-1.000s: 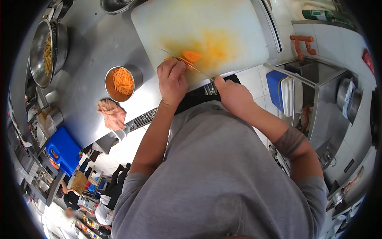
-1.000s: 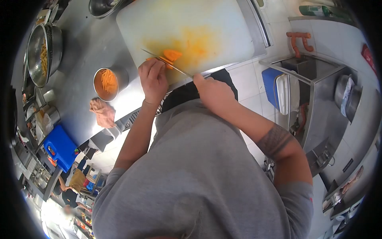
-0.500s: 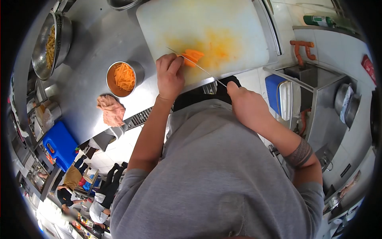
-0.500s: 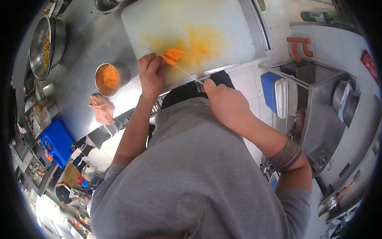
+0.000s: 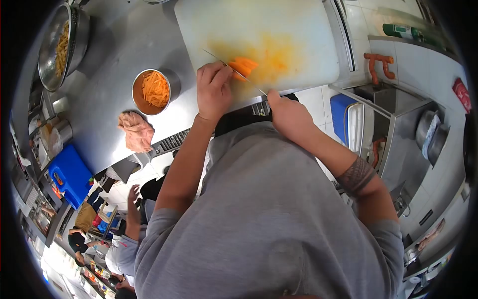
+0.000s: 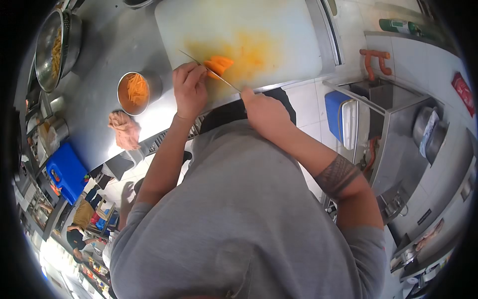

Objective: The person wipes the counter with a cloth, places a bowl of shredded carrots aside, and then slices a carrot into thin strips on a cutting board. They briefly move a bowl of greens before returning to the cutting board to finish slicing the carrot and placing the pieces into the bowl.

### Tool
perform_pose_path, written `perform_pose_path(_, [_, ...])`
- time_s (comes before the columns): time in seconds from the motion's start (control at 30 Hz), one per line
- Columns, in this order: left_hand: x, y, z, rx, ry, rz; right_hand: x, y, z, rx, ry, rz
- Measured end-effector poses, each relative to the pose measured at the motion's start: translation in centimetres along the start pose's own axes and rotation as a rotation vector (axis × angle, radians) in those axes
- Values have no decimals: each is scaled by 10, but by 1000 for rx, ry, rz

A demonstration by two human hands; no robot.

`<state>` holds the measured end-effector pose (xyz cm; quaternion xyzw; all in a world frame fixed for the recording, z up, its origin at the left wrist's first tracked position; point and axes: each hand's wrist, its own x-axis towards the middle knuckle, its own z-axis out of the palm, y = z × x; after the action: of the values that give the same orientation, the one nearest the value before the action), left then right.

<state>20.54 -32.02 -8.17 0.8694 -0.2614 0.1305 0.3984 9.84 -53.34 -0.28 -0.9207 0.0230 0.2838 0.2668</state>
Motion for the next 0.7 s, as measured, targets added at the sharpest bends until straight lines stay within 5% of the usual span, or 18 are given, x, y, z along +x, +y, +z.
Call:
perform_pose_path(0.4, [-1,-1,1,-16,37,-21,-49,-20,-52,-102,-113,112])
perform_pose_path(0.7, [0,-3,-3,-64,13,-6,3,7,13,-59,58,-38])
